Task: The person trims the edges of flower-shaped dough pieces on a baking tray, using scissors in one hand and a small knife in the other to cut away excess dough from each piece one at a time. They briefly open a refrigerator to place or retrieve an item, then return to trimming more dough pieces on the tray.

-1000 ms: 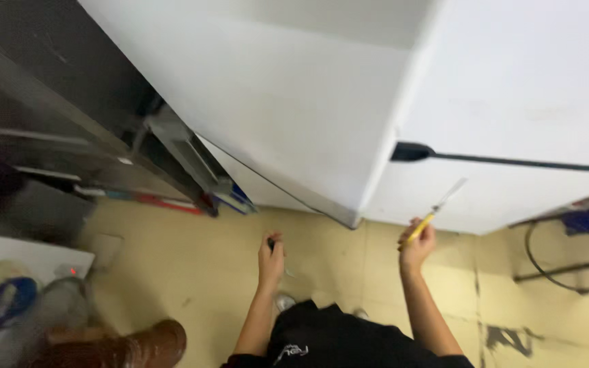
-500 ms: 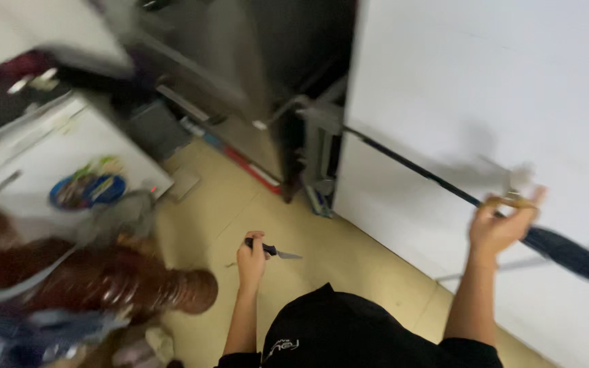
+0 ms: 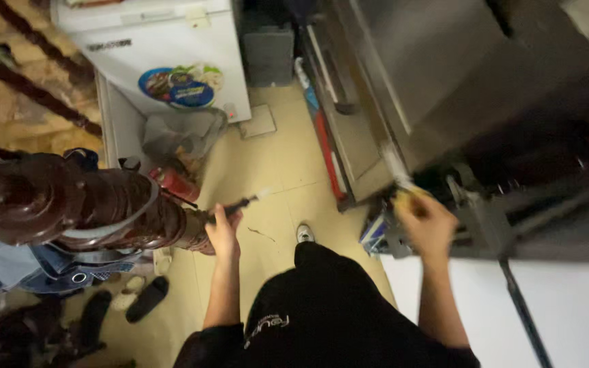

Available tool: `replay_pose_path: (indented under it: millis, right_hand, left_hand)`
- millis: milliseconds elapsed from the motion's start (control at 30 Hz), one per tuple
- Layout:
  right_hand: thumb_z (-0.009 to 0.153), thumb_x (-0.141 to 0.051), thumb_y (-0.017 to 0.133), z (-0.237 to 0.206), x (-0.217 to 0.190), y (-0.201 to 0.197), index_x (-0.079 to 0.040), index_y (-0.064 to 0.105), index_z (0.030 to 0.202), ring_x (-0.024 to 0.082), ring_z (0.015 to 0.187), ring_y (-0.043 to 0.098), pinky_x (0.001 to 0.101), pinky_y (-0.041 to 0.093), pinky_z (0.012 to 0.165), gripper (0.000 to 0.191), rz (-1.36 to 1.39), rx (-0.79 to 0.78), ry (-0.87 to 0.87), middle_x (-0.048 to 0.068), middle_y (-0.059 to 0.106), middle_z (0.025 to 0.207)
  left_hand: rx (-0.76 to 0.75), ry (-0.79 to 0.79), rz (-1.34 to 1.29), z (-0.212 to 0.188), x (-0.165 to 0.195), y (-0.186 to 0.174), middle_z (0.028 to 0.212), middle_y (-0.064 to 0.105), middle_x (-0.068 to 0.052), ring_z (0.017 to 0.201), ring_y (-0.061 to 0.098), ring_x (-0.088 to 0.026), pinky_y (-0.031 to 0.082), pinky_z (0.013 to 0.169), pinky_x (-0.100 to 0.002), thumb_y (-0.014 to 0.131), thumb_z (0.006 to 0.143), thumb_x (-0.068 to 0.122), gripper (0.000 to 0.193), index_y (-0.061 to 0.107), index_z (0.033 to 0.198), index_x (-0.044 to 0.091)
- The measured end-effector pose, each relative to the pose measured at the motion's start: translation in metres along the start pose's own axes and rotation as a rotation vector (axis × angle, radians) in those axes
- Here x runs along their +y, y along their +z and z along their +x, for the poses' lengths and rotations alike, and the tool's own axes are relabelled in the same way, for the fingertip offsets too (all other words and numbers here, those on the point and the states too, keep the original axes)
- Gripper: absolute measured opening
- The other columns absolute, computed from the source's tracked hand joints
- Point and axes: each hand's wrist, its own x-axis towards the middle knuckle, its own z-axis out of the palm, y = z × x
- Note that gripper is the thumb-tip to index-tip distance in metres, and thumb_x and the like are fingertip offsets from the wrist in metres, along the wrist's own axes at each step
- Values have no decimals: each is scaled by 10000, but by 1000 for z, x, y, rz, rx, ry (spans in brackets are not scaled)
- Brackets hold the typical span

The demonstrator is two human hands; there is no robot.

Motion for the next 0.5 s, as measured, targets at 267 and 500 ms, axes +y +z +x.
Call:
replay_pose_path:
  millis: [267, 500]
  right_hand:
    - [773, -434, 869, 232, -152, 260, -29, 658, 904, 293, 724, 669, 410, 518, 655, 475, -10, -553, -198, 144, 677, 799]
    - [789, -505, 862, 395, -227, 441, -30, 664, 918, 374, 841, 672, 462, 522, 715, 531, -149, -514, -309, 168, 672, 911]
  left_hand:
    - [184, 153, -3, 155, 62, 11, 1069, 692, -90, 876, 694, -191, 575, 762, -289, 659, 1005, 181, 276, 664, 1187, -26]
    - [167, 95, -212, 312, 98, 2, 1121, 693, -104, 1014, 744, -228, 594, 810, -297, 665, 988, 88, 228, 613, 1189, -5]
